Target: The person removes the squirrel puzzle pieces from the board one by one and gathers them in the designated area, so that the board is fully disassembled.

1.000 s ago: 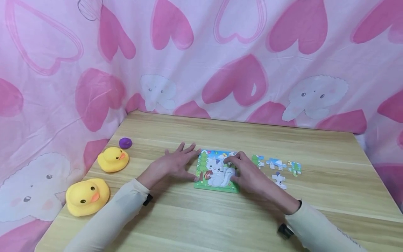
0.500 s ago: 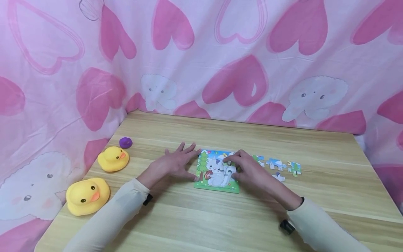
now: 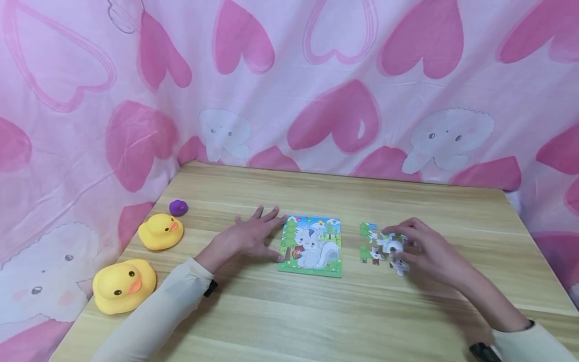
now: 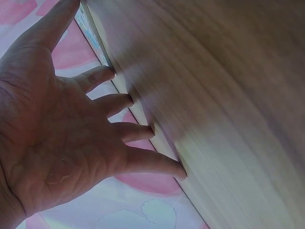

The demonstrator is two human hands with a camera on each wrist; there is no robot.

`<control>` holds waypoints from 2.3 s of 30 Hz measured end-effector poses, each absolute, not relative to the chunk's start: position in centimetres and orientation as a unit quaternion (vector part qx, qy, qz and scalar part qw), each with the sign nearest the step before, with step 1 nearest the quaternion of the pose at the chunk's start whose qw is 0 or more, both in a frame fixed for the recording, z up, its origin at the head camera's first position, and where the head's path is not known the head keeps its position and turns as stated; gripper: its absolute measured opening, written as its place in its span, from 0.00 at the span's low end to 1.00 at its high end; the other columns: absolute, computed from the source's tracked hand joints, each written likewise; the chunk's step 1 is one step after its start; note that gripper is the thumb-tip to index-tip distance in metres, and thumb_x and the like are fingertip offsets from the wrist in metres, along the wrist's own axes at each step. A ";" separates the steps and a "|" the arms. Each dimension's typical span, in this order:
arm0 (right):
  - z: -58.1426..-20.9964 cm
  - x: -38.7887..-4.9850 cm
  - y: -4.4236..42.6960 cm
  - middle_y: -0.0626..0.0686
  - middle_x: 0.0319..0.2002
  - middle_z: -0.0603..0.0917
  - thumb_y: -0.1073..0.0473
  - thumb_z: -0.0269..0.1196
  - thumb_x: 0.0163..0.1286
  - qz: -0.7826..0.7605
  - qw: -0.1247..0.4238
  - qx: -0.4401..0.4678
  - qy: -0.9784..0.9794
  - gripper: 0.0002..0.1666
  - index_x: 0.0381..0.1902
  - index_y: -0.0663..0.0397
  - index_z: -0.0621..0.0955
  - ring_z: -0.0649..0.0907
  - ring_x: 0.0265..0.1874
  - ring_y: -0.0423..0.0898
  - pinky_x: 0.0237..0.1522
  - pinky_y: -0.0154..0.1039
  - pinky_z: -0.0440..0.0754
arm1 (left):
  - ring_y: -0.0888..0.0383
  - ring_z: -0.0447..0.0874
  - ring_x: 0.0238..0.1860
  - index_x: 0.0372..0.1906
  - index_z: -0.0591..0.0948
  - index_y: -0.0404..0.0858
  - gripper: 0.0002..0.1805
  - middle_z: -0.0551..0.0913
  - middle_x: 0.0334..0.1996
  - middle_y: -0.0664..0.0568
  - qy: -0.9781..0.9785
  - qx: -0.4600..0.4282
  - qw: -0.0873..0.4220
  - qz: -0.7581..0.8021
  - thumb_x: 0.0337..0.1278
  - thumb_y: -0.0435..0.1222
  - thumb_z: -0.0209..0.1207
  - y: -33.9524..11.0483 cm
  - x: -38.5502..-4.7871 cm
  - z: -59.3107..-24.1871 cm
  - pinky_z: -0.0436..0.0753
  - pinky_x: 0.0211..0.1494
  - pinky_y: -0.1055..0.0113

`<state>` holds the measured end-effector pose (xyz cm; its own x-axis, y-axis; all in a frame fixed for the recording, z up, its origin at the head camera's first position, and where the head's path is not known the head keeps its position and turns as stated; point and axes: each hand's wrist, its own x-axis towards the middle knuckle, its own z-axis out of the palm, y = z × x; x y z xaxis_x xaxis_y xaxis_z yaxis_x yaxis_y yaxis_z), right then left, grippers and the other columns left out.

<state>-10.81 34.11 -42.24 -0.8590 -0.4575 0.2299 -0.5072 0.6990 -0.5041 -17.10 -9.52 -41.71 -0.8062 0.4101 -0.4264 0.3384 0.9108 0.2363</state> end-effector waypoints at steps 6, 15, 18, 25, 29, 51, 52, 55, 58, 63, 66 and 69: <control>-43.0 -9.6 38.4 0.43 0.42 0.78 0.74 0.80 0.51 0.257 0.053 0.238 -0.935 0.39 0.62 0.48 0.85 0.74 0.33 0.32 0.29 0.27 0.74 | 0.37 0.34 0.88 0.86 0.51 0.65 0.61 0.42 0.89 0.56 0.947 0.200 0.241 0.076 0.50 0.69 0.70 -9.6 -17.1 -41.8 0.46 0.74 0.14; -44.2 -8.7 40.1 0.44 0.39 0.79 0.74 0.81 0.46 0.228 0.027 0.217 -0.949 0.37 0.56 0.48 0.87 0.74 0.32 0.29 0.29 0.28 0.74 | 0.37 0.34 0.88 0.86 0.51 0.65 0.61 0.42 0.89 0.57 0.947 0.197 0.241 0.074 0.50 0.70 0.70 -9.6 -17.0 -41.7 0.47 0.75 0.14; -44.6 -8.3 40.4 0.42 0.41 0.80 0.74 0.81 0.45 0.227 0.031 0.224 -0.947 0.38 0.56 0.48 0.87 0.75 0.33 0.29 0.30 0.29 0.76 | 0.38 0.34 0.88 0.86 0.51 0.65 0.61 0.42 0.89 0.57 0.947 0.197 0.241 0.074 0.50 0.70 0.70 -9.6 -17.0 -41.7 0.46 0.75 0.15; -44.9 -8.1 40.7 0.40 0.40 0.79 0.75 0.80 0.47 0.240 0.026 0.240 -0.940 0.37 0.57 0.50 0.87 0.76 0.34 0.29 0.32 0.26 0.77 | 0.38 0.33 0.88 0.86 0.51 0.65 0.61 0.42 0.89 0.56 0.947 0.197 0.242 0.079 0.51 0.69 0.70 -9.7 -17.0 -41.6 0.46 0.75 0.14; -44.6 -8.1 40.5 0.42 0.41 0.79 0.73 0.81 0.48 0.236 0.014 0.241 -0.941 0.37 0.58 0.49 0.86 0.76 0.35 0.29 0.32 0.28 0.77 | 0.37 0.33 0.88 0.86 0.51 0.65 0.61 0.42 0.89 0.56 0.947 0.198 0.241 0.081 0.51 0.69 0.70 -9.7 -17.0 -41.7 0.46 0.74 0.14; -42.2 -11.7 23.3 0.48 0.55 0.83 0.50 0.73 0.70 0.242 -0.098 0.238 -0.935 0.25 0.63 0.45 0.84 0.80 0.47 0.44 0.49 0.44 0.84 | 0.37 0.33 0.88 0.86 0.50 0.65 0.61 0.41 0.89 0.57 0.947 0.204 0.236 0.079 0.51 0.70 0.69 -9.5 -17.0 -41.8 0.45 0.74 0.13; -42.2 -11.8 22.5 0.48 0.55 0.83 0.51 0.74 0.69 0.241 -0.101 0.238 -0.935 0.25 0.63 0.45 0.84 0.81 0.47 0.44 0.50 0.46 0.85 | 0.37 0.33 0.88 0.86 0.50 0.65 0.61 0.41 0.89 0.57 0.947 0.205 0.236 0.079 0.51 0.70 0.69 -9.4 -17.0 -41.9 0.45 0.74 0.14; -42.3 -11.9 20.3 0.48 0.55 0.84 0.51 0.75 0.67 0.233 -0.107 0.242 -0.936 0.28 0.63 0.45 0.84 0.81 0.46 0.44 0.48 0.43 0.83 | 0.37 0.33 0.88 0.86 0.51 0.64 0.61 0.41 0.89 0.57 0.947 0.204 0.236 0.082 0.51 0.70 0.69 -9.4 -17.0 -41.8 0.45 0.74 0.14; -42.3 -12.0 18.0 0.48 0.54 0.84 0.50 0.76 0.65 0.226 -0.112 0.256 -0.933 0.30 0.64 0.46 0.83 0.80 0.43 0.43 0.44 0.39 0.82 | 0.38 0.33 0.88 0.86 0.51 0.64 0.61 0.41 0.89 0.57 0.948 0.200 0.236 0.081 0.50 0.70 0.70 -9.5 -17.1 -41.7 0.45 0.74 0.14; -42.7 -11.8 14.9 0.47 0.53 0.84 0.52 0.77 0.64 0.228 -0.120 0.269 -0.928 0.32 0.66 0.46 0.81 0.81 0.43 0.42 0.46 0.42 0.84 | 0.37 0.34 0.88 0.86 0.51 0.64 0.62 0.42 0.89 0.57 0.948 0.199 0.234 0.081 0.49 0.71 0.70 -9.7 -17.0 -41.7 0.46 0.74 0.14; -42.9 -11.6 13.8 0.46 0.51 0.84 0.55 0.77 0.63 0.233 -0.123 0.253 -0.931 0.31 0.64 0.46 0.81 0.80 0.42 0.41 0.47 0.42 0.84 | 0.37 0.35 0.88 0.86 0.52 0.64 0.61 0.42 0.89 0.56 0.948 0.203 0.232 0.083 0.50 0.71 0.70 -9.7 -17.0 -41.7 0.47 0.73 0.13; -43.2 -11.5 13.3 0.46 0.48 0.83 0.58 0.77 0.62 0.243 -0.124 0.235 -0.933 0.31 0.63 0.47 0.81 0.80 0.41 0.41 0.46 0.42 0.84 | 0.37 0.35 0.88 0.86 0.52 0.64 0.61 0.43 0.89 0.56 0.948 0.203 0.231 0.085 0.49 0.70 0.70 -9.7 -17.0 -41.8 0.47 0.73 0.13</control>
<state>-11.46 13.35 -43.17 -0.8587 -0.4990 -0.1170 -0.3781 0.7709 -0.5125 -17.04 -9.67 -41.81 -0.8110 0.4243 -0.4028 0.3464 0.9031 0.2540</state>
